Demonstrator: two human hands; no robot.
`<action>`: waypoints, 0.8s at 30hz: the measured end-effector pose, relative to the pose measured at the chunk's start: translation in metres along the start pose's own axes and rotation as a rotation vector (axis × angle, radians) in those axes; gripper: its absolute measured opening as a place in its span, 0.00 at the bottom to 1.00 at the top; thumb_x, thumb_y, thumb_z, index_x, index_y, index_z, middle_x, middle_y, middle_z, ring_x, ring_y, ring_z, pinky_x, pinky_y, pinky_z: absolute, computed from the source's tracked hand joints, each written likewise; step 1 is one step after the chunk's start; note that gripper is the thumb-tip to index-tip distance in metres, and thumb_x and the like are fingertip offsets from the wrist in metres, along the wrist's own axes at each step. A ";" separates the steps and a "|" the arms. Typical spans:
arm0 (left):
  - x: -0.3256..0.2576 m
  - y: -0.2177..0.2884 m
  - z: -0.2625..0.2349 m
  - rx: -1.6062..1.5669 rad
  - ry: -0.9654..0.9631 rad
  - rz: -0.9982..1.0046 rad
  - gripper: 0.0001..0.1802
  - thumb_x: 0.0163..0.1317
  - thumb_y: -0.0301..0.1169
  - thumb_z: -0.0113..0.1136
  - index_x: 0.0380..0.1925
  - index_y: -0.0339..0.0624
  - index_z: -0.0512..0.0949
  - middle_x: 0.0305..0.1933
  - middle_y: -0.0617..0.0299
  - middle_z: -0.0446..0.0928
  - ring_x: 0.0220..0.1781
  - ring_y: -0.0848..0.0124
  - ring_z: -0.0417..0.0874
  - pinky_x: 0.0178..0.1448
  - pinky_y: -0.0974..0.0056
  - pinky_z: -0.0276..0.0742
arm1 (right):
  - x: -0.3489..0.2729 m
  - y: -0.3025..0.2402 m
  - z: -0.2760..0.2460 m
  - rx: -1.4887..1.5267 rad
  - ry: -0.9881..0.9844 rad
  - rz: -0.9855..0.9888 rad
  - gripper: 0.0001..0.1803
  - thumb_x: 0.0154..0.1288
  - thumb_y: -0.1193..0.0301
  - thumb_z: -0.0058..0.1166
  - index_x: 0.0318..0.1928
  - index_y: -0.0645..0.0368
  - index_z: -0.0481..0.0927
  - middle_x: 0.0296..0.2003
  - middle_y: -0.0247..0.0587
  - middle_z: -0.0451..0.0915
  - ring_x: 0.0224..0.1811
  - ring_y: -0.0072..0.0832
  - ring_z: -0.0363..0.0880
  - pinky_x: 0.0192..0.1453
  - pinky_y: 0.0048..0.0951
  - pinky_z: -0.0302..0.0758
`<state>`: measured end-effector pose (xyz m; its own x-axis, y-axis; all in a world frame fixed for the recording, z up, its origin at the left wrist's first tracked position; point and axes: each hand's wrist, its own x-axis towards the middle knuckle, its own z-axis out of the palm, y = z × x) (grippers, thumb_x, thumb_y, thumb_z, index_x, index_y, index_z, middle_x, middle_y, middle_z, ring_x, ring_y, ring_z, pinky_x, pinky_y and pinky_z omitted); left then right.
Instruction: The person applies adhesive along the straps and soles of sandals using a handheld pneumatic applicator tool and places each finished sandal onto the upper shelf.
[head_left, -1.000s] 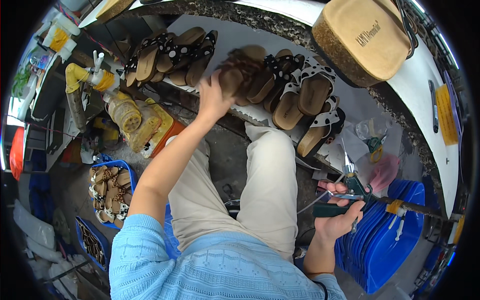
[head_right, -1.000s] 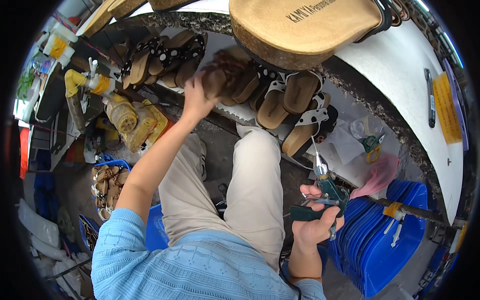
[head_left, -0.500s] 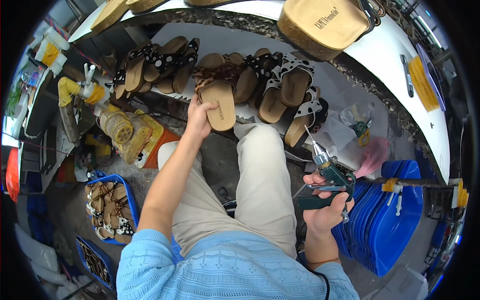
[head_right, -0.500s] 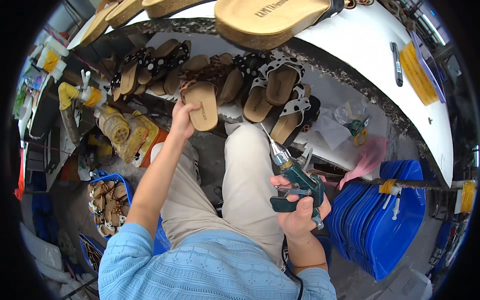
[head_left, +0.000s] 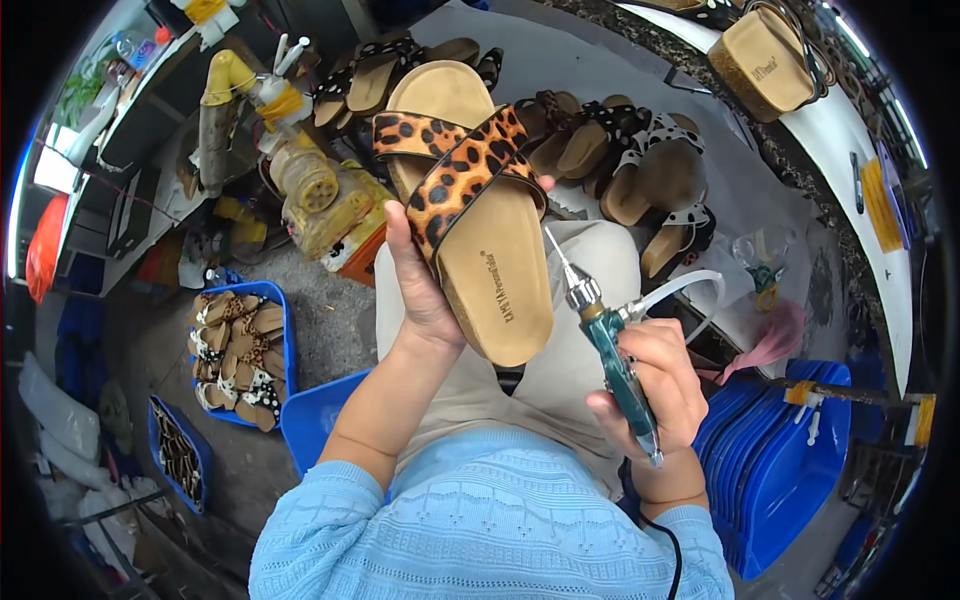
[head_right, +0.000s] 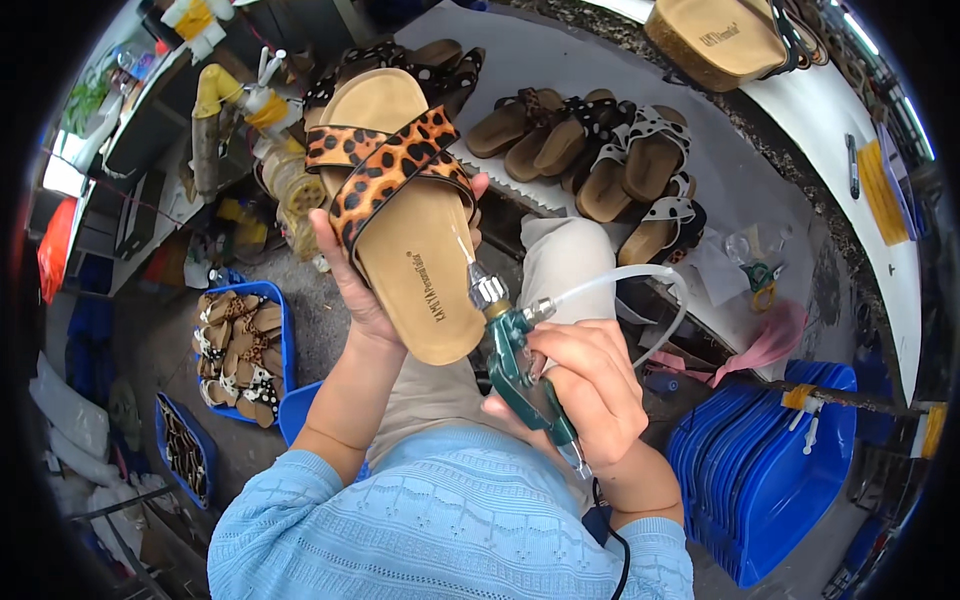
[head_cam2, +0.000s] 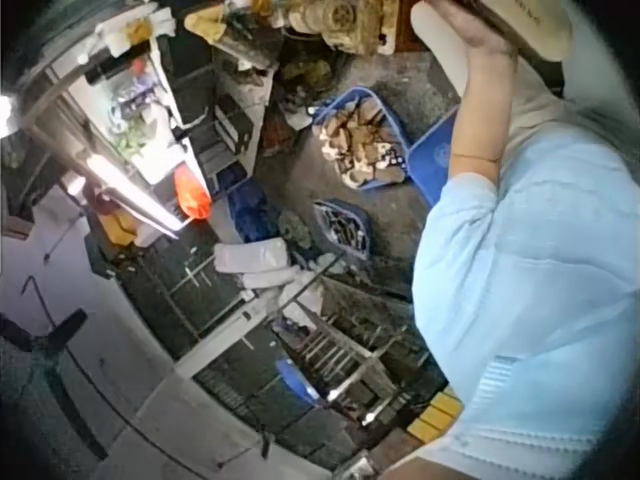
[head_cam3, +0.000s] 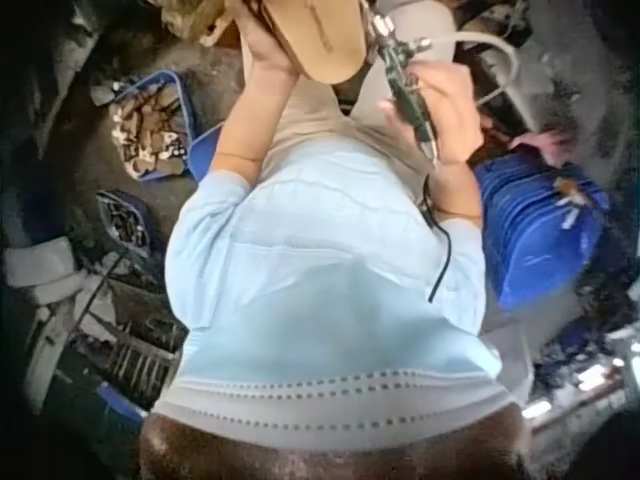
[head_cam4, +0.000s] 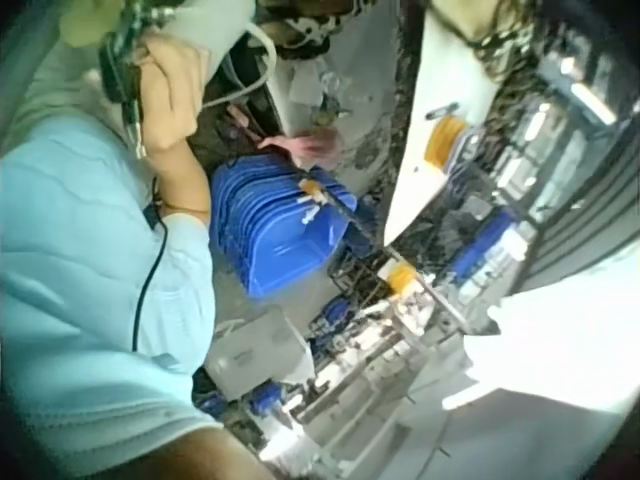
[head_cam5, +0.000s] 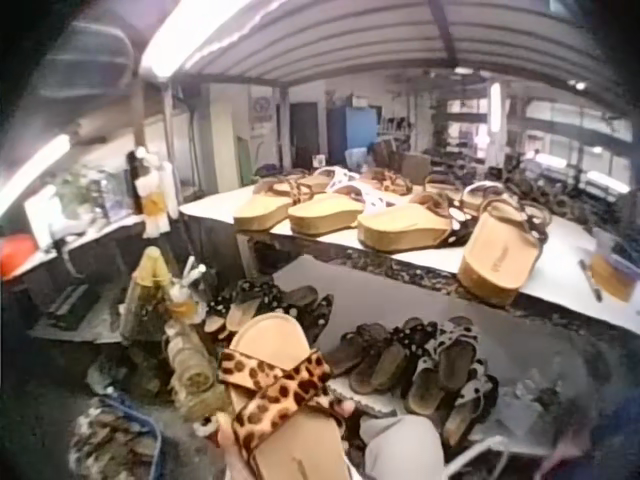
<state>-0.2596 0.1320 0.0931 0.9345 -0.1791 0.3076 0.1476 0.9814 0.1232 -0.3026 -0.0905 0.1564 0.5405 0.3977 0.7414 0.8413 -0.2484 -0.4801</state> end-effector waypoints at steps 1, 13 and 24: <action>-0.002 -0.002 0.013 0.001 0.003 0.003 0.66 0.54 0.81 0.49 0.73 0.29 0.58 0.73 0.32 0.61 0.68 0.44 0.73 0.73 0.47 0.72 | 0.002 -0.003 0.001 0.004 -0.002 0.001 0.21 0.61 0.63 0.72 0.32 0.69 0.76 0.39 0.55 0.81 0.34 0.43 0.79 0.40 0.42 0.75; -0.025 -0.017 0.057 0.491 0.149 0.133 0.74 0.48 0.88 0.37 0.72 0.25 0.56 0.70 0.36 0.67 0.68 0.47 0.74 0.73 0.49 0.71 | 0.010 -0.020 0.010 -0.157 -0.018 0.034 0.22 0.43 0.71 0.80 0.29 0.65 0.76 0.38 0.49 0.84 0.34 0.38 0.83 0.38 0.35 0.76; -0.029 -0.025 0.058 0.291 0.102 0.090 0.79 0.43 0.90 0.40 0.73 0.23 0.51 0.76 0.32 0.57 0.74 0.44 0.67 0.78 0.47 0.64 | 0.009 -0.029 0.003 -0.197 -0.057 0.115 0.17 0.48 0.73 0.78 0.29 0.65 0.78 0.36 0.46 0.81 0.32 0.36 0.73 0.36 0.34 0.71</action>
<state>-0.3092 0.1088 0.1360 0.9695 -0.0704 0.2347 -0.0219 0.9291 0.3691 -0.3223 -0.0770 0.1753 0.6360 0.4048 0.6570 0.7625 -0.4604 -0.4545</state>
